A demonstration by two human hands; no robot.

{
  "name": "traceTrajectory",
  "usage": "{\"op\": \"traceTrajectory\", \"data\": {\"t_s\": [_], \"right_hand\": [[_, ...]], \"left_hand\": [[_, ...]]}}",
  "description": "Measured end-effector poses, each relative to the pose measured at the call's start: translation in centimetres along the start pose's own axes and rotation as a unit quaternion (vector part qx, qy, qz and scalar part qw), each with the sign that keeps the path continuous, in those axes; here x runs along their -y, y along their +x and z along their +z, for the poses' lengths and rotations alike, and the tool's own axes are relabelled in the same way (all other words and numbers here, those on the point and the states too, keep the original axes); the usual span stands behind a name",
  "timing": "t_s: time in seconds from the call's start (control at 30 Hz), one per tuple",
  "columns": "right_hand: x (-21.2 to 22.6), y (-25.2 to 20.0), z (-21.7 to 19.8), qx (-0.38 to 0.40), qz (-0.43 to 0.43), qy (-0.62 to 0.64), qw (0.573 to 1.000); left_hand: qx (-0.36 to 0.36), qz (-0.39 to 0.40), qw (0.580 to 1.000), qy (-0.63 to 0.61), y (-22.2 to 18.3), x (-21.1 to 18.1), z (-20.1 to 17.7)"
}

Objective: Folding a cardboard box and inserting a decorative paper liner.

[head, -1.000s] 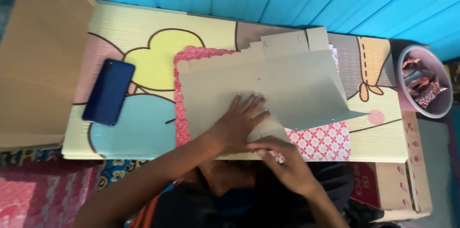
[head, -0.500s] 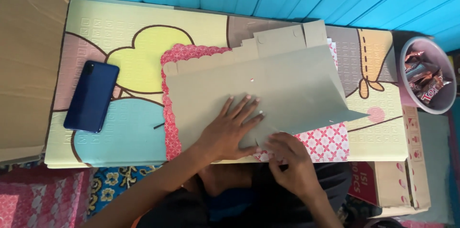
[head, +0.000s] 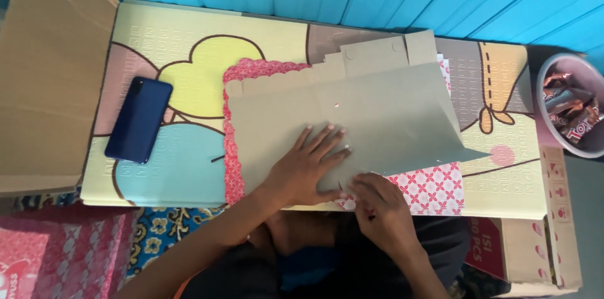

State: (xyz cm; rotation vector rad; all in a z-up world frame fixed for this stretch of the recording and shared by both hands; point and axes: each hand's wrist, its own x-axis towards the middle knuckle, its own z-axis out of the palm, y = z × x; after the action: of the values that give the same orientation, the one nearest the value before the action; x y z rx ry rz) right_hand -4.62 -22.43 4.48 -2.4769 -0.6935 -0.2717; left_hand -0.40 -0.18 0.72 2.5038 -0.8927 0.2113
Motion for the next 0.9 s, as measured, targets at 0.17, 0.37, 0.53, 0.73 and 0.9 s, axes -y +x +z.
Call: {"op": "traceTrajectory", "data": {"t_s": [0.17,0.37,0.53,0.73,0.9], "right_hand": [[0.4,-0.1,0.4,-0.017,0.015,0.000,1.000],[1.3,-0.1,0.5,-0.017,0.017,-0.024,0.999],[3.5,0.7,-0.2,0.031,0.038,-0.021,0.999],[10.2,5.0,-0.5,0.055,-0.024,0.114,0.992],[14.6,5.2,0.5,0.287,0.018,0.495,0.820]], "left_hand": [[-0.004,-0.005,1.000,-0.006,0.0,-0.2,0.0],[-0.009,-0.007,1.000,-0.002,-0.3,0.1,0.5],[-0.046,-0.026,0.996,-0.066,-0.6,0.2,0.5],[-0.129,0.009,0.990,-0.063,-1.6,1.7,5.3],[-0.088,0.039,0.994,0.044,-1.3,3.9,8.2]]}}
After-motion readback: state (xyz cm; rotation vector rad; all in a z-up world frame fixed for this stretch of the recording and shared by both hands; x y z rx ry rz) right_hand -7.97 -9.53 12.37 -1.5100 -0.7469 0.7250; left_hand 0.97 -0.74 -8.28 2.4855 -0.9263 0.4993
